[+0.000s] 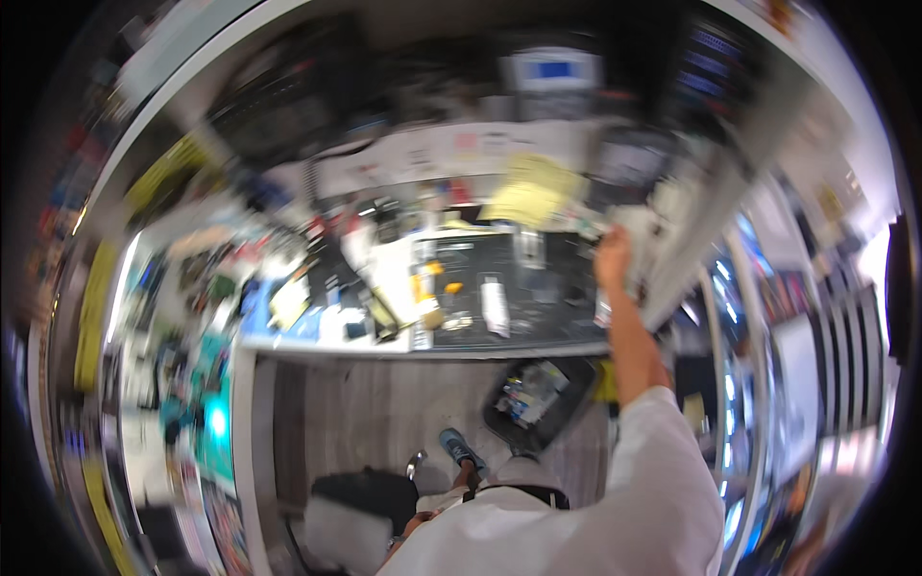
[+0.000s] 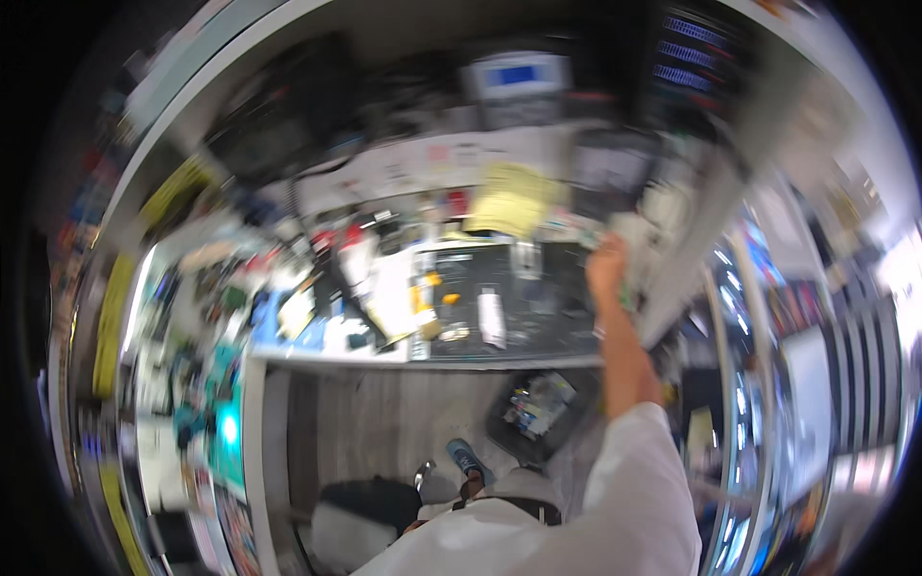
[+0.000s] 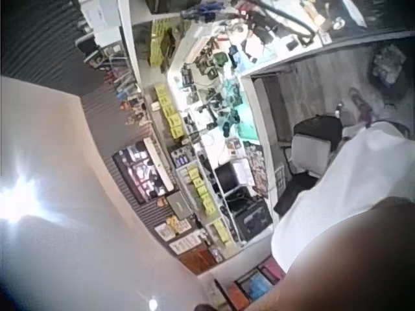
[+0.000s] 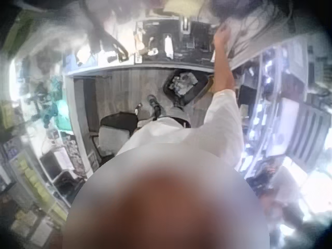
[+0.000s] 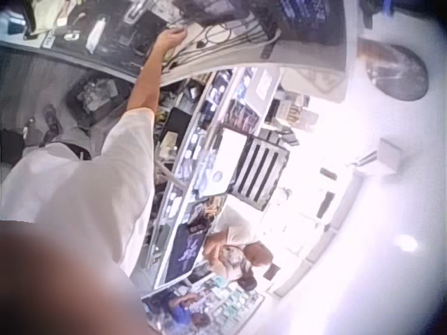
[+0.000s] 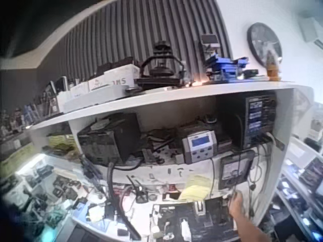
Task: The person writes on a notepad, then uses a screwdriver to remove screws from a desktop computer tower. They open the side panel, disconnect internal cables, and remove a component from the case.
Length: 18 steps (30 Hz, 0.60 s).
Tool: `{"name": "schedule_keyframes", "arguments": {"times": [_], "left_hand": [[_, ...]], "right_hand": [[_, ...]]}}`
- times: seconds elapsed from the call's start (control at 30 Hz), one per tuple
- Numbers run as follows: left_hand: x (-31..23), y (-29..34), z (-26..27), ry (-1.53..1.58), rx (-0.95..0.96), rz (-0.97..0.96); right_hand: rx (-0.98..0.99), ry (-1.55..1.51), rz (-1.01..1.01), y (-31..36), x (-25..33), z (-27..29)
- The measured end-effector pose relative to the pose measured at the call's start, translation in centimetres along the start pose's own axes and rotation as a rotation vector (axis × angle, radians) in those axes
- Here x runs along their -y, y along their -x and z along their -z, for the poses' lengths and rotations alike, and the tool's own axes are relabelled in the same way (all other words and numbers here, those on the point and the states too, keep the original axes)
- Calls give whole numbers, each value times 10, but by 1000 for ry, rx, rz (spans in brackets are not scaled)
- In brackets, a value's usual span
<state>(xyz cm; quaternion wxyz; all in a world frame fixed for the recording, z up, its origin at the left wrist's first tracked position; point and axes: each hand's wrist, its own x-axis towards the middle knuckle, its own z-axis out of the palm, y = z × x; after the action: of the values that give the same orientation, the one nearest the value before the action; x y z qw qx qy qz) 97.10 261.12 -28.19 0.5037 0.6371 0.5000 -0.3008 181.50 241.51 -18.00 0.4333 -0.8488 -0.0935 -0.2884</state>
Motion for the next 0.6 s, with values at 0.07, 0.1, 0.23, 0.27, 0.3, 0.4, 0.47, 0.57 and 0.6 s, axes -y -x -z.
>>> {"name": "schedule_keyframes", "arguments": {"times": [0.07, 0.1, 0.23, 0.27, 0.3, 0.4, 0.47, 0.57, 0.6], "left_hand": [[13, 34, -40, 139, -3, 90], [19, 54, -57, 295, -92, 162], [11, 88, -83, 241, -195, 265], [7, 96, -86, 197, -184, 277], [3, 100, -89, 195, -165, 295], [-7, 114, -97, 140, -105, 350], [-7, 122, -102, 158, -101, 352], [-3, 130, -114, 178, -152, 331], [-1, 133, -118, 209, -157, 348]], "right_hand": [[88, 504, 387, -46, -45, -45], [138, 751, 540, -66, -65, -66], [484, 652, 210, -158, -126, -123], [470, 601, 241, -169, -135, -128], [446, 581, 230, -176, -139, -136], [427, 578, 188, -185, -134, -149], [425, 581, 170, -187, -125, -151], [443, 573, 178, -180, -113, -157], [439, 575, 177, -181, -110, -157]]}}
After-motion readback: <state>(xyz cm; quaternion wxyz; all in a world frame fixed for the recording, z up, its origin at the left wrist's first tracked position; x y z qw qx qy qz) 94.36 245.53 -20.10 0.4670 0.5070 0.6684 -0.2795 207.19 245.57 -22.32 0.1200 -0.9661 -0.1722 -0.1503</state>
